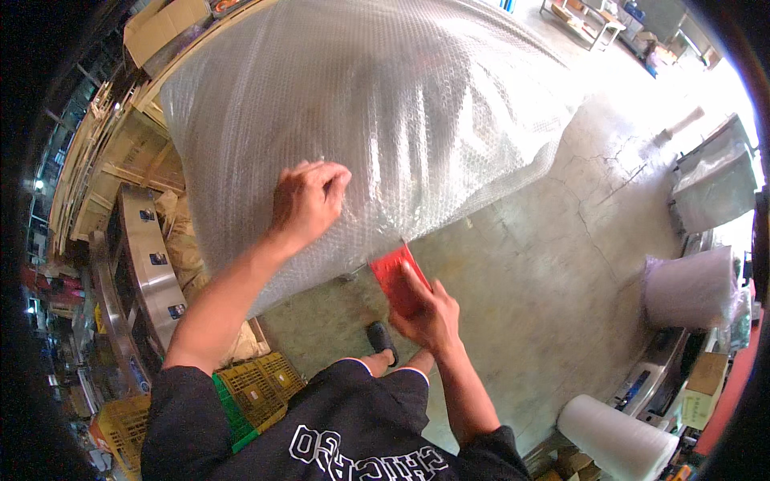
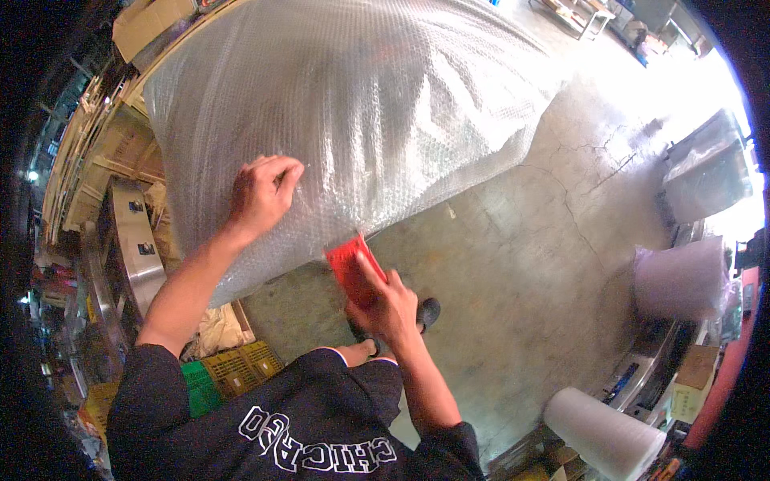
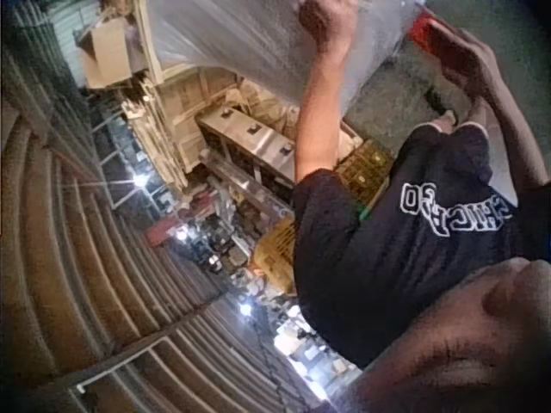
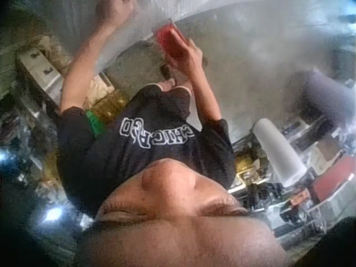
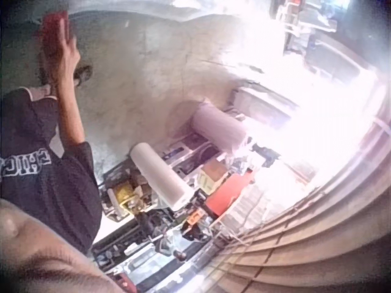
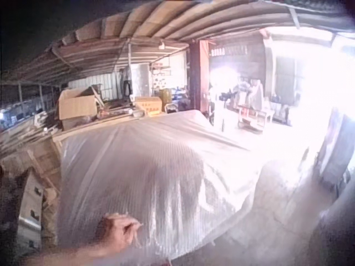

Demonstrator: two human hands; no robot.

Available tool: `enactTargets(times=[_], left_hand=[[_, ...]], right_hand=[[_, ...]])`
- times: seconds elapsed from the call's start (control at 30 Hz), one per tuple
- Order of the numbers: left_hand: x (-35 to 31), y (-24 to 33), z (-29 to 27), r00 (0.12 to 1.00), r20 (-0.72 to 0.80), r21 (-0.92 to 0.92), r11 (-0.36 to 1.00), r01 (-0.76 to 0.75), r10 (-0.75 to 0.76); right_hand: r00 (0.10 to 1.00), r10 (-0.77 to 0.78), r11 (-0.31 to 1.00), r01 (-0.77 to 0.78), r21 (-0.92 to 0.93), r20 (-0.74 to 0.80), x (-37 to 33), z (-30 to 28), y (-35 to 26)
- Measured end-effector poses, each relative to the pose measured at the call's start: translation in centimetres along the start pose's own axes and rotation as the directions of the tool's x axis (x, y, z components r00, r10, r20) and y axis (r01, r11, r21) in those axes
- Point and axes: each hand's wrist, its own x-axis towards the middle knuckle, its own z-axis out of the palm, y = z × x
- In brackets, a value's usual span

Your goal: The person wraps a large piece of furniture with bubble wrap and secures it with packing tape. They repeatedly pull the bubble wrap from a roll, fold it over the item, and apply tape to hold the layers in place.

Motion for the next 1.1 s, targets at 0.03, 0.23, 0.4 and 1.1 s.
enactTargets(times=[0.03,0.23,0.4,1.1], left_hand=[[-0.3,-1.1,0.4,0.998,-0.045,0.132,0.990,-0.048,0.054],[-8.5,2.8,2.4,0.963,-0.231,-0.109,0.987,0.118,-0.141],[-21.2,3.5,11.5,0.330,0.683,-0.414,0.027,0.910,-0.652],[-16.6,-1.3,12.4,0.195,0.777,-0.577,-0.801,-0.162,-0.599]], right_hand=[[1.000,-0.008,1.000,0.008,-0.005,0.023,1.6,1.4,0.5],[0.986,0.075,0.997,-0.071,-0.035,0.146,0.9,-0.1,1.4],[0.988,0.087,0.996,-0.086,-0.012,0.131,1.0,-0.7,0.3],[0.982,-0.159,0.984,0.167,0.067,-0.104,0.8,9.0,7.6]])
